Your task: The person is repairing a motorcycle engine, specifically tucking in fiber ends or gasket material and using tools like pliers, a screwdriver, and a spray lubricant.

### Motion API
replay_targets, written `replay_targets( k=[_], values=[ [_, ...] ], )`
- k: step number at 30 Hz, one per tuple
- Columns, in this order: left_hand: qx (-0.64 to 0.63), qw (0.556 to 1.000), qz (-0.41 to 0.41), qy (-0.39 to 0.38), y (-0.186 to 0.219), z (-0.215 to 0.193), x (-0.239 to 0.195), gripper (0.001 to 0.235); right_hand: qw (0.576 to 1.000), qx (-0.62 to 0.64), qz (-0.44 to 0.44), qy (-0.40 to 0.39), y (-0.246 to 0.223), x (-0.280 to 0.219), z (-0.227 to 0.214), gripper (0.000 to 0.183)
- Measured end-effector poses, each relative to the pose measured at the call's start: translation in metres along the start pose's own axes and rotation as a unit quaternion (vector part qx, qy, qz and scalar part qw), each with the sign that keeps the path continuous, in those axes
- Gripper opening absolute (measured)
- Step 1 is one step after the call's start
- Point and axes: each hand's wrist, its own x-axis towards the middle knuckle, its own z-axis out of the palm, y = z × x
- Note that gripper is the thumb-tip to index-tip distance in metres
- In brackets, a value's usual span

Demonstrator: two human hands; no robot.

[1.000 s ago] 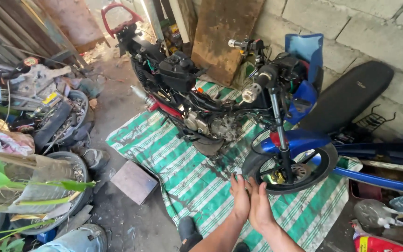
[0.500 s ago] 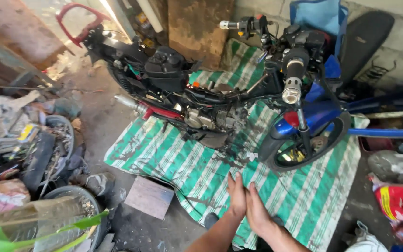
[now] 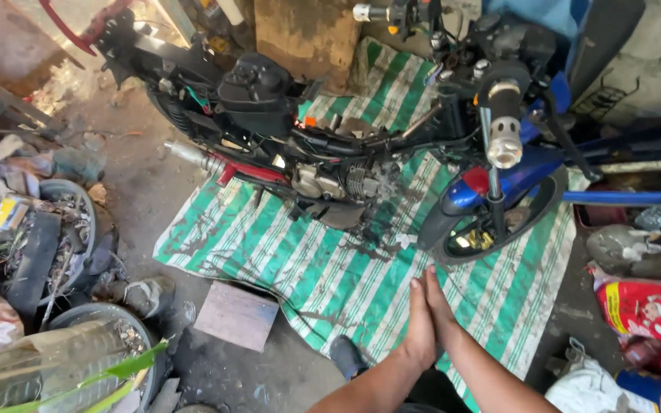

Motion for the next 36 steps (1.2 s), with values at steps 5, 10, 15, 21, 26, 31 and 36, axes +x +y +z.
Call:
replay_targets(
  k=[5,10,15,21,26,31,36],
  values=[
    [0.083,0.994,0.051,0.043,0.007,0.012,0.037,0.108,0.964,-0.217,-0.069,0.134,0.076,-0.049,0.005,0.117],
    [0.144,0.982,0.082,0.087,0.058,-0.021,0.083,0.106,0.398,-0.913,0.072,-0.048,0.128,-0.091,-0.002,0.116],
    [-0.084,0.996,-0.014,0.042,0.067,-0.051,0.058,0.106,0.244,-0.895,0.010,-0.372,0.179,-0.119,0.015,0.100],
    [-0.200,0.976,-0.074,-0.053,0.092,0.007,-0.045,0.111,0.133,-0.946,-0.079,-0.286,0.104,-0.049,0.010,0.090],
    [0.045,0.967,0.032,-0.248,0.122,-0.055,-0.073,0.099,0.195,-0.960,-0.134,0.149,0.018,0.014,0.000,0.093],
    [0.031,0.995,-0.085,-0.051,0.068,-0.140,0.007,0.090,0.168,-0.957,-0.039,0.234,-0.007,0.049,-0.057,0.093],
    [0.030,0.984,-0.159,0.068,0.021,-0.209,0.047,0.056,0.051,-0.977,0.031,0.204,0.049,0.086,-0.079,0.046]
  ],
)
